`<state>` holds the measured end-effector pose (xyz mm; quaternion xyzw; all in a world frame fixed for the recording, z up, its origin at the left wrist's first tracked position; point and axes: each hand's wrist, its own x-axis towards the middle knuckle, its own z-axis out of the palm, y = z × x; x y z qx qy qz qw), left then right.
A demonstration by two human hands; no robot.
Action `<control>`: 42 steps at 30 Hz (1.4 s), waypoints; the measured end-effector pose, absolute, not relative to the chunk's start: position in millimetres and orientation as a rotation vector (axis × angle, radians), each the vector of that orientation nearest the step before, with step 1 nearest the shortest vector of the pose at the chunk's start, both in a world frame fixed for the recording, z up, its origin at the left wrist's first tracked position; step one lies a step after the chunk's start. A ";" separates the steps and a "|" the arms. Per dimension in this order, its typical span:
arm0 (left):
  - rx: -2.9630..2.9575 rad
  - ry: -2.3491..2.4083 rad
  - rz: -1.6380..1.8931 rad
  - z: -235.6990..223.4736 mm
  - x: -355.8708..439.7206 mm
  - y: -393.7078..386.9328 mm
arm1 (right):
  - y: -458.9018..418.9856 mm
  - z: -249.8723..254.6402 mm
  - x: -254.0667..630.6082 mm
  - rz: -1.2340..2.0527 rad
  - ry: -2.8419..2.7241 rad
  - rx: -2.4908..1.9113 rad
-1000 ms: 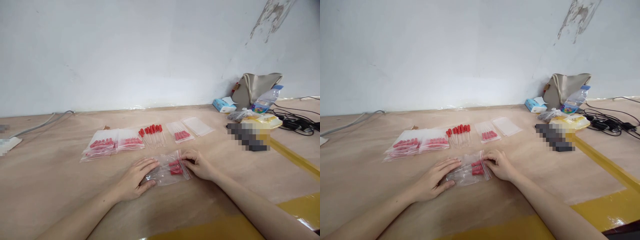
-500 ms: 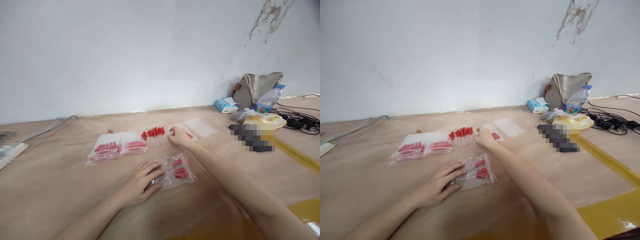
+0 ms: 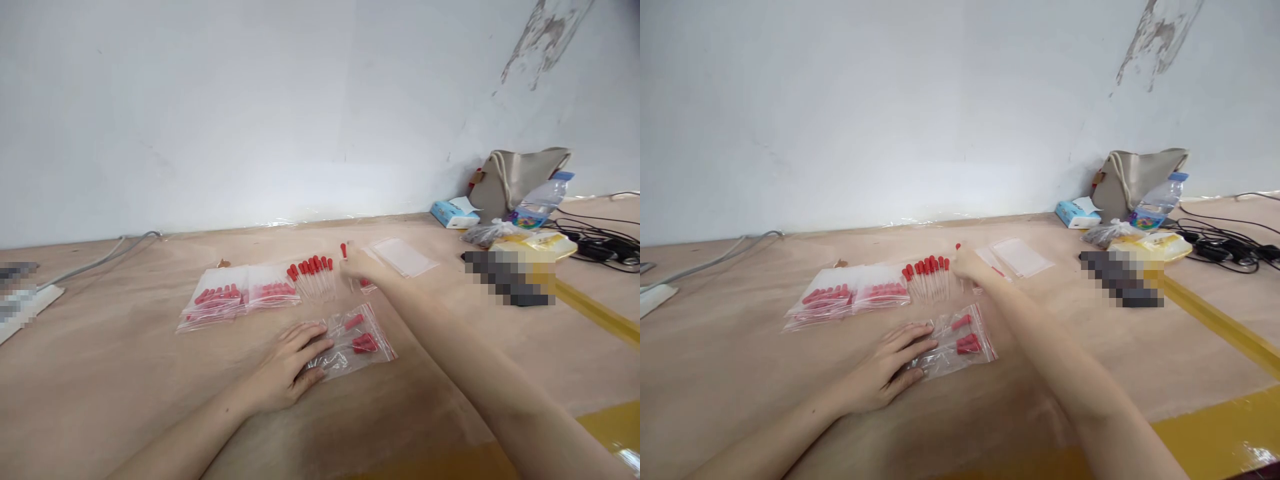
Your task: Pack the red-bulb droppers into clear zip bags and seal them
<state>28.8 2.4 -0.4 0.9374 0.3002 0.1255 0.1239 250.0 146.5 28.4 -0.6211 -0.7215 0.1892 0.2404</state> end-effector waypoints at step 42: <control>2.703 0.912 0.320 1.0 27.5 4.0 | 7.1 -25.1 307.8 0.896 -1.854 -1.254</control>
